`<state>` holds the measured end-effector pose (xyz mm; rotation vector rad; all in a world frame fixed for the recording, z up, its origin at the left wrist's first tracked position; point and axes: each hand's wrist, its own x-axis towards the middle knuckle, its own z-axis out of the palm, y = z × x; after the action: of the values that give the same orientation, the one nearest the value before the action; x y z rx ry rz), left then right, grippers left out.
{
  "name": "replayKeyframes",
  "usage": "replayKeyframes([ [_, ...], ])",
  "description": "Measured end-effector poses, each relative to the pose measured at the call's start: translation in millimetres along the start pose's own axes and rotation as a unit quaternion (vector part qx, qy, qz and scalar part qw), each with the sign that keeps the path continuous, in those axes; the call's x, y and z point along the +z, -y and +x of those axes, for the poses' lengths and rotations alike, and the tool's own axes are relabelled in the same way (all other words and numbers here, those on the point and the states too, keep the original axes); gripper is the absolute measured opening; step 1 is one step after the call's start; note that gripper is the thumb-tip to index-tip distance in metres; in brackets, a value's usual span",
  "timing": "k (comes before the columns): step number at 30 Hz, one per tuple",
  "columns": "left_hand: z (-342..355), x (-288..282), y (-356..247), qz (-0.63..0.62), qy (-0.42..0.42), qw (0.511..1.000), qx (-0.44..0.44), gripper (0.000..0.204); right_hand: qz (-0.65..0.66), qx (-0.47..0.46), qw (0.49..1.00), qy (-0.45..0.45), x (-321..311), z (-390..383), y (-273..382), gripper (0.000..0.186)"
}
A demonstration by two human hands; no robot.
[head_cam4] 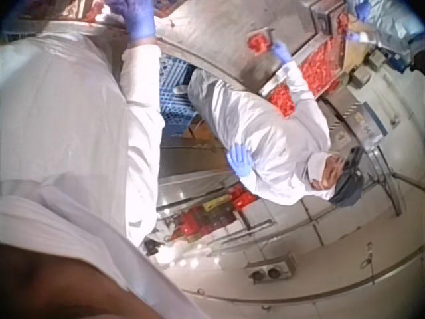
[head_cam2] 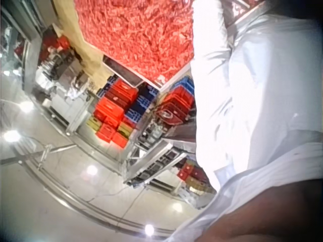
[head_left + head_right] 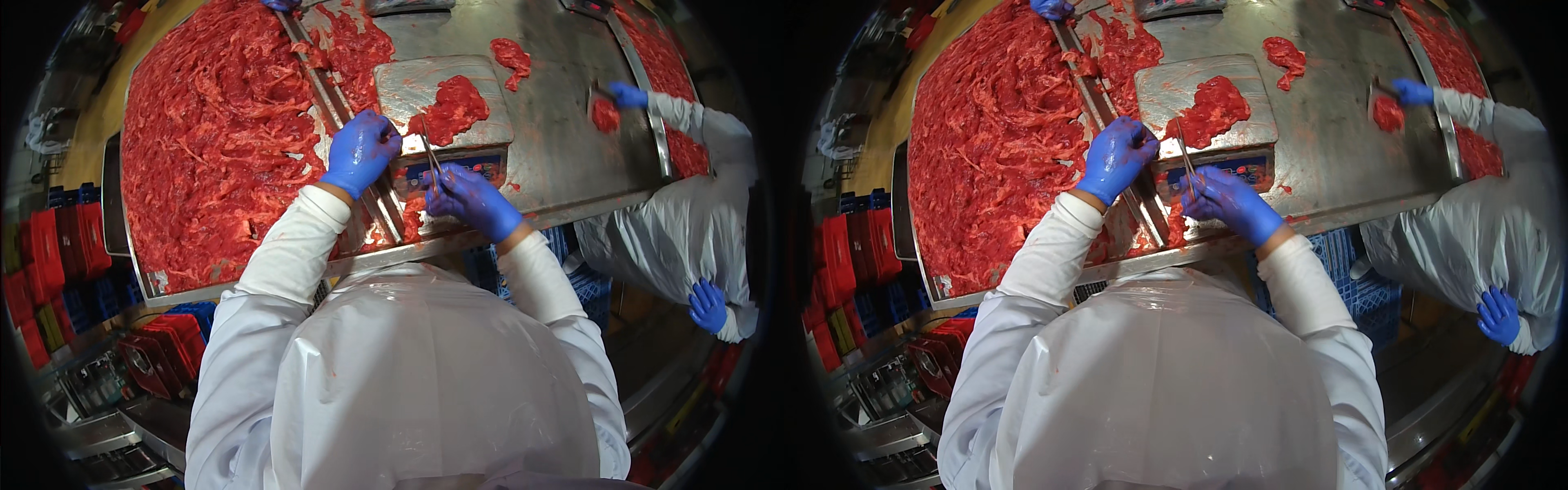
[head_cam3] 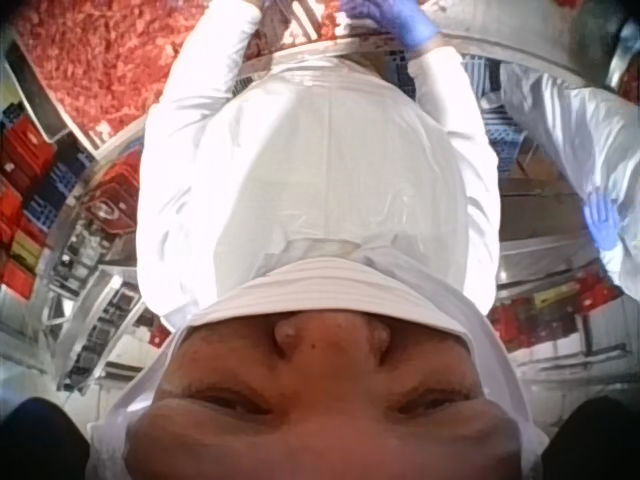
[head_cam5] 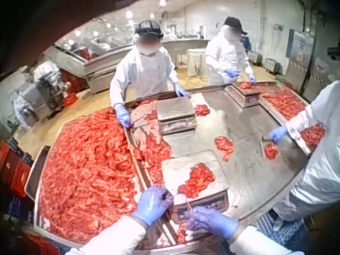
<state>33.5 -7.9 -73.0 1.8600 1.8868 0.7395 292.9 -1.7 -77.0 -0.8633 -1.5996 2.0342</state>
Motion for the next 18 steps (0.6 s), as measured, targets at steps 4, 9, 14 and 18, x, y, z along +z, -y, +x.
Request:
replayKeyframes([
  [4,-13.8,-5.9,8.2,-0.001,0.024,1.000,-0.005,0.020,0.169,0.178,0.968,-0.051,-3.1,20.6,2.2,0.029],
  [9,-73.9,-6.9,55.0,0.072,0.013,0.996,-0.049,0.049,0.179,0.173,0.968,-0.038,-0.2,4.3,-5.3,0.037],
  [14,-92.0,31.1,30.2,0.177,0.024,0.981,-0.069,0.085,-0.184,-0.119,0.976,-0.007,68.1,39.7,32.1,0.058],
  [18,-74.7,21.8,11.9,0.195,0.084,0.974,-0.077,0.068,-0.503,-0.215,0.824,-0.148,25.3,107.6,13.4,0.071],
])
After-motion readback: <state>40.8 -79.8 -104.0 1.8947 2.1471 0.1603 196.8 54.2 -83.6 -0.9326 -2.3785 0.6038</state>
